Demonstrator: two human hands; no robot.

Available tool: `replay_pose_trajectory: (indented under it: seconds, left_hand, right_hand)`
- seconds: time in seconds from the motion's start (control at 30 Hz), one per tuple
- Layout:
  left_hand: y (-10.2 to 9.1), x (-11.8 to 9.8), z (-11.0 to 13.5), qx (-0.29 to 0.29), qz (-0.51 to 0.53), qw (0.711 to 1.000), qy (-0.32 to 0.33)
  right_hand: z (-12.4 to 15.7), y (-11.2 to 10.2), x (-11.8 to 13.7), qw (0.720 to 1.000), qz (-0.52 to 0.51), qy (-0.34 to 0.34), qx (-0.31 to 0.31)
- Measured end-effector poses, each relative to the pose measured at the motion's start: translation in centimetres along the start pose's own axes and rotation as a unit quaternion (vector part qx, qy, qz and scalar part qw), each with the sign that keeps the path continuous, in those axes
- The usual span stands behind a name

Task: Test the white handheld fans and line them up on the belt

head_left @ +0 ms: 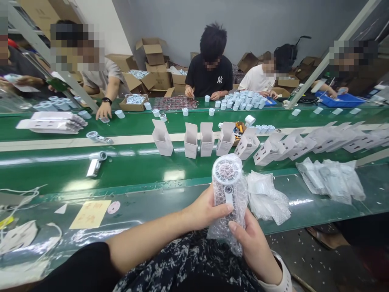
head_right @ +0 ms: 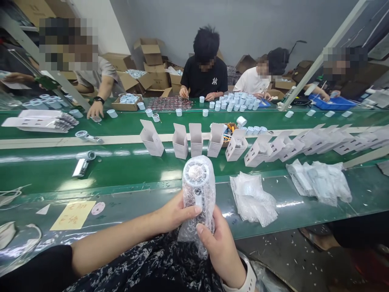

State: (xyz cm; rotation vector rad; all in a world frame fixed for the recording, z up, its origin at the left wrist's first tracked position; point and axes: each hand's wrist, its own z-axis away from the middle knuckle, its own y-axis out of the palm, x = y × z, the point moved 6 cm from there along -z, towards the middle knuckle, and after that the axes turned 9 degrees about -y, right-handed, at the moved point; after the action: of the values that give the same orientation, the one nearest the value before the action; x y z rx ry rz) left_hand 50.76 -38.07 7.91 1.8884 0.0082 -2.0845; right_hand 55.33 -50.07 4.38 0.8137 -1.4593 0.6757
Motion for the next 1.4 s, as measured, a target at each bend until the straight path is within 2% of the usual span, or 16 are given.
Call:
replay_pose_trajectory:
  seconds: [0.1, 0.37, 0.63, 0.8, 0.87, 0.97, 1.07, 1.27, 1.33, 1.4]
  left_hand:
    - [-0.1, -0.1, 0.0, 0.025, -0.007, 1.0, -0.008]
    - [-0.4, 0.3, -0.6, 0.014, -0.006, 1.0, -0.021]
    - [-0.6, 0.7, -1.1, 0.016, -0.002, 1.0, -0.013]
    - [-0.6, 0.6, -1.0, 0.02, -0.012, 1.0, 0.001]
    - [-0.6, 0.5, -0.8, 0.018, -0.012, 1.0, 0.006]
    - [-0.5, 0.7, -0.9, 0.027, -0.004, 1.0, 0.004]
    - [-0.5, 1.2, -1.5, 0.039, -0.002, 0.999, -0.011]
    - [-1.0, 1.8, -3.4, 0.014, -0.024, 1.0, 0.002]
    - [-1.4, 1.9, -4.1, 0.027, -0.048, 0.998, 0.019]
    - [-1.8, 2.4, -5.2, 0.071, -0.138, 0.987, 0.042]
  right_hand:
    - [-0.1, 0.2, -0.1, 1.0, -0.026, -0.001, 0.004]
    - [-0.3, -0.1, -0.5, 0.994, -0.105, 0.004, -0.012]
    - [-0.5, -0.3, -0.6, 0.995, -0.098, 0.0, -0.019]
    - [-0.2, -0.3, -1.0, 0.994, -0.104, 0.022, -0.032]
    - [-0.1, -0.3, -1.2, 0.989, -0.139, 0.039, -0.04]
    - [-0.1, -0.1, -1.7, 0.967, -0.244, 0.067, -0.038]
    - [-0.6, -0.2, -1.9, 0.945, -0.316, 0.078, -0.041]
    - [-1.7, -0.2, -3.2, 0.928, -0.334, 0.131, -0.099]
    - [-1.9, -0.7, -3.8, 0.928, -0.322, 0.148, -0.114]
    - [-2.7, -2.3, -4.1, 0.943, -0.272, 0.153, -0.119]
